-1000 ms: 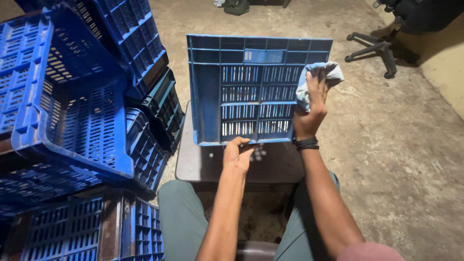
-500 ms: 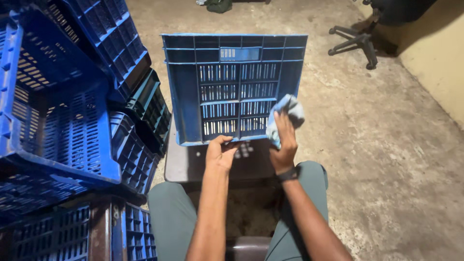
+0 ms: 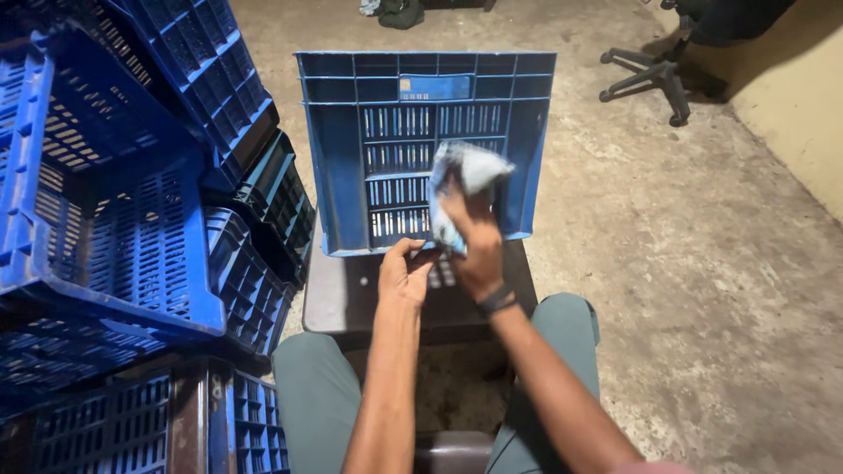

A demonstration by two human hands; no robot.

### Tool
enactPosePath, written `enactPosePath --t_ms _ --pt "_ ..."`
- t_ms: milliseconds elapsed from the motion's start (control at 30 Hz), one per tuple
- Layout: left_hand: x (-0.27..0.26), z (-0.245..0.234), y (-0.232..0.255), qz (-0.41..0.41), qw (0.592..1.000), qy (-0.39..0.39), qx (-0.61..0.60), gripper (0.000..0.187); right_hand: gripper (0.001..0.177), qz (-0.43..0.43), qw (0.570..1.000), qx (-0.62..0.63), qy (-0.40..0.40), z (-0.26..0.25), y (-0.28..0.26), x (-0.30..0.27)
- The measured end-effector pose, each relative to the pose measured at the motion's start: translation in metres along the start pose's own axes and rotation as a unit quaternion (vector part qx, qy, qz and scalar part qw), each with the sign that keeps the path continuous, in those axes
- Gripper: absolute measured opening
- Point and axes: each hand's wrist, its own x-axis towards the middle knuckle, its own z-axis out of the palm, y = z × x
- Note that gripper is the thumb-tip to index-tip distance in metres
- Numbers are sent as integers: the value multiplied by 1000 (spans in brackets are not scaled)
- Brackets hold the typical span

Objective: The person wipes the top and sides of a blue plastic crate with a cloth, then flips it to wipe the interior. The crate is handled one at a time and remains on a small stool during the task.

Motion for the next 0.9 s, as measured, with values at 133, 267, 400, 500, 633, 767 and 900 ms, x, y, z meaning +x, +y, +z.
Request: enactPosePath --t_ms 133,267,400,500,633,767,900 --pt "10 0 10 2 999 -29 -17 15 48 -60 996 -55 -47 -5 -7 -43" --pt "10 5 15 13 998 -55 12 11 48 -89 992 -78 -42 -5 3 -23" --pt "1 16 12 4 1000 -15 21 14 43 -80 995 -67 5 0 12 30" --pt "5 22 12 1 999 -15 28 17 44 -94 992 -68 46 8 8 74" --pt "28 13 2 -6 999 -21 36 11 50 -66 995 -28 70 26 -5 98" --pt "51 3 -5 11 1000 2 18 12 51 -53 995 -27 78 47 -21 73" --pt "49 -6 4 0 1000 -30 -7 19 54 -39 993 73 -79 39 -29 16"
